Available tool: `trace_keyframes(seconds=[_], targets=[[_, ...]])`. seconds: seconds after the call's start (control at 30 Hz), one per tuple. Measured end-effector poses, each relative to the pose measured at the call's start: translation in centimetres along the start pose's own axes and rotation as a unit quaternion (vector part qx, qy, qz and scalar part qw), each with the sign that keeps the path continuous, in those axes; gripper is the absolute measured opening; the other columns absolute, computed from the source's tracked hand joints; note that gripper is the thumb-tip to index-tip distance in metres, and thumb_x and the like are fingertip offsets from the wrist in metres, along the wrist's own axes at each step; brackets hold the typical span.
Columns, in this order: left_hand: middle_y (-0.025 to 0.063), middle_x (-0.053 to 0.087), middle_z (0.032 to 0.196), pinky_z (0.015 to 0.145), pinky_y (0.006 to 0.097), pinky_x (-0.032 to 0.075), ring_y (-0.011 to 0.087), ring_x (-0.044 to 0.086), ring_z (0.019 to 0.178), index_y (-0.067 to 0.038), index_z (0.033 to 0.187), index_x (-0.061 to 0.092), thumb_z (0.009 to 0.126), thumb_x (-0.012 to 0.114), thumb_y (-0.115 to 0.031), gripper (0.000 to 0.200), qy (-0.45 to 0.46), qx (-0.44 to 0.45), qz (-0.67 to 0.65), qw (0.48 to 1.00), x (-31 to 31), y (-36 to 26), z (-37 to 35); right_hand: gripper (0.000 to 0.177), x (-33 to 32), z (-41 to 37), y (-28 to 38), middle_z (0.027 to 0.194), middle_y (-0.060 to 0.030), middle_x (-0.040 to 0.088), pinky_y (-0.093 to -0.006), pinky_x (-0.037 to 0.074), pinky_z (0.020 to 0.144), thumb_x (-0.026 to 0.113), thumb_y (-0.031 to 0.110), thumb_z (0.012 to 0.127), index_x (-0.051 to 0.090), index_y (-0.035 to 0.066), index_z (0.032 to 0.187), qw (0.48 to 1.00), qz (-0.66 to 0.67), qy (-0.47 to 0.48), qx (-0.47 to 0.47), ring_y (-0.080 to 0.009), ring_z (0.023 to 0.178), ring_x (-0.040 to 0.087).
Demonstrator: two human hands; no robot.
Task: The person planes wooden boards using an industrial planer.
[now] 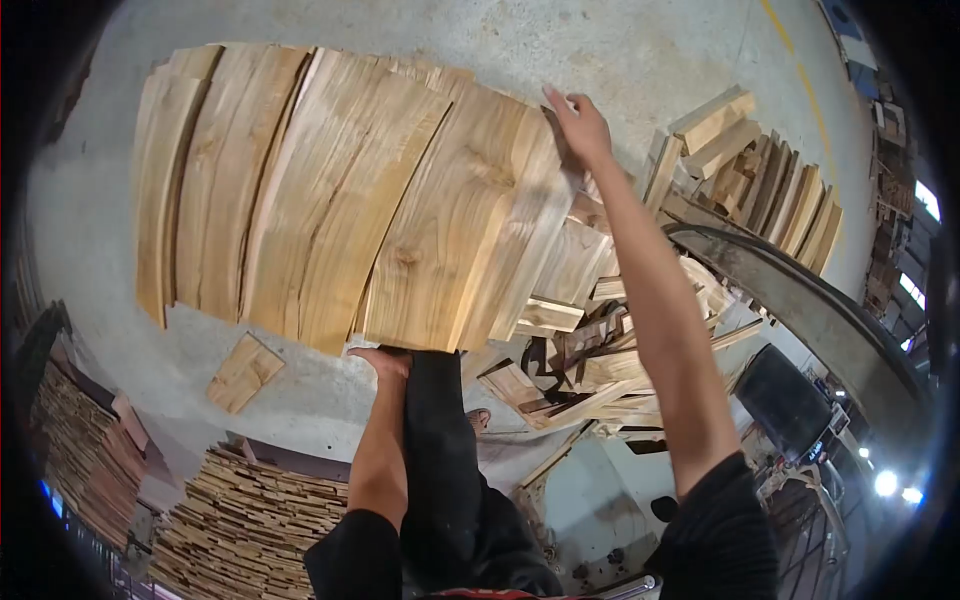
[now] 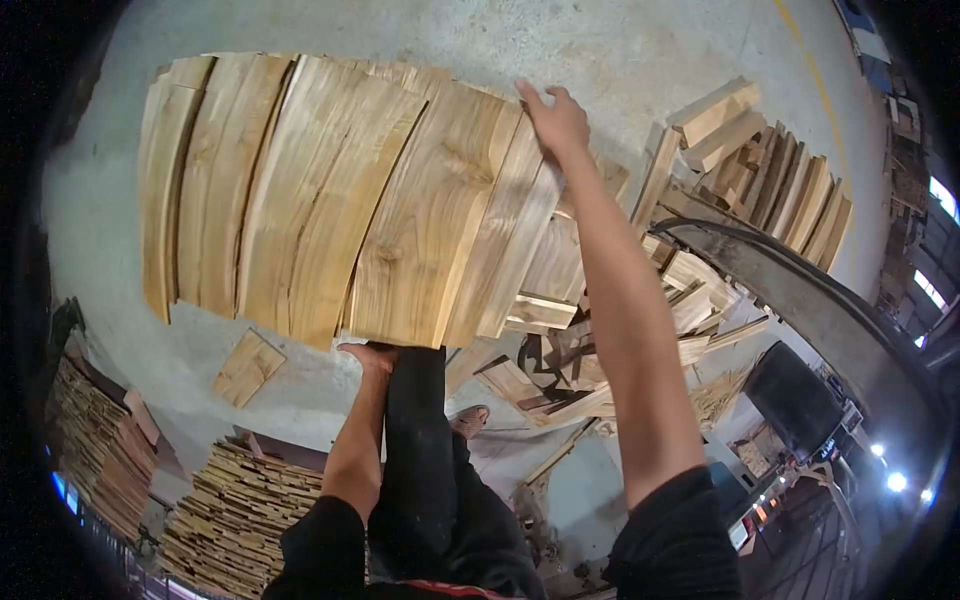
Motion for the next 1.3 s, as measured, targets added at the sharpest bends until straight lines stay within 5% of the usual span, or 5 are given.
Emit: trace_keyframes(seconds=[0.17, 0.27, 0.57, 0.73, 1.3], targets=[[0.0079, 0.049, 0.164, 0.121, 0.0561, 0.039, 0.0345, 0.047, 0.148, -0.015, 0.161, 0.048, 0.094, 0.037, -0.086, 0.098, 0.069, 0.006, 0.047, 0.996, 4.5, -0.3, -1.2, 0.103, 6.6, 4.0, 4.5, 0.105, -0.0283, 0.077, -0.048, 0.053, 0.103, 0.043, 0.094, 0.09, 0.082, -0.001, 0.095, 0.982, -0.109, 0.155, 0.005, -0.0401, 0.114, 0.073], [0.0076, 0.054, 0.16, 0.121, 0.0555, 0.041, 0.0333, 0.05, 0.146, -0.015, 0.158, 0.052, 0.097, 0.04, -0.077, 0.088, 0.072, -0.029, 0.022, 0.997, 4.1, -0.8, -0.9, 0.111, 7.8, 3.7, 6.1, 0.122, -0.0266, 0.076, -0.045, 0.05, 0.107, 0.031, 0.097, 0.09, 0.081, 0.001, 0.115, 0.946, -0.214, 0.244, 0.01, -0.0424, 0.119, 0.071], [0.0092, 0.059, 0.155, 0.117, 0.0529, 0.046, 0.0351, 0.056, 0.14, -0.012, 0.156, 0.054, 0.099, 0.038, -0.077, 0.087, 0.029, -0.005, 0.082, 0.996, 2.0, -1.2, 0.0, 0.133, 9.0, 2.8, 6.2, 0.145, -0.0325, 0.063, -0.0447, 0.048, 0.117, 0.058, 0.099, 0.075, 0.053, -0.008, 0.153, 0.971, -0.11, 0.173, -0.122, -0.0428, 0.138, 0.061], [0.0091, 0.06, 0.154, 0.115, 0.0523, 0.048, 0.0356, 0.057, 0.139, -0.011, 0.153, 0.055, 0.098, 0.035, -0.082, 0.092, 0.155, 0.012, 0.031, 0.987, 0.8, -1.0, 1.5, 0.142, 7.6, 0.2, 3.7, 0.144, -0.0355, 0.062, -0.0447, 0.049, 0.115, 0.063, 0.102, 0.065, 0.056, -0.015, 0.146, 0.962, -0.162, 0.205, -0.073, -0.0438, 0.137, 0.061], [0.009, 0.028, 0.176, 0.129, 0.0462, 0.026, 0.0312, 0.03, 0.158, -0.014, 0.171, 0.026, 0.093, 0.028, -0.096, 0.113, 0.137, 0.124, 0.165, 0.969, -1.4, -0.6, 0.4, 0.15, 1.7, -10.2, -20.0, 0.147, -0.0368, 0.059, -0.041, 0.046, 0.119, 0.068, 0.1, 0.063, 0.046, -0.018, 0.153, 0.981, -0.091, 0.149, 0.082, -0.0426, 0.142, 0.057]])
Point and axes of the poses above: each hand's wrist, its own z-axis towards the middle knuckle, its own x-axis out of the palm, y = z × x, the point moved 7 cm from there along z, towards the middle knuckle
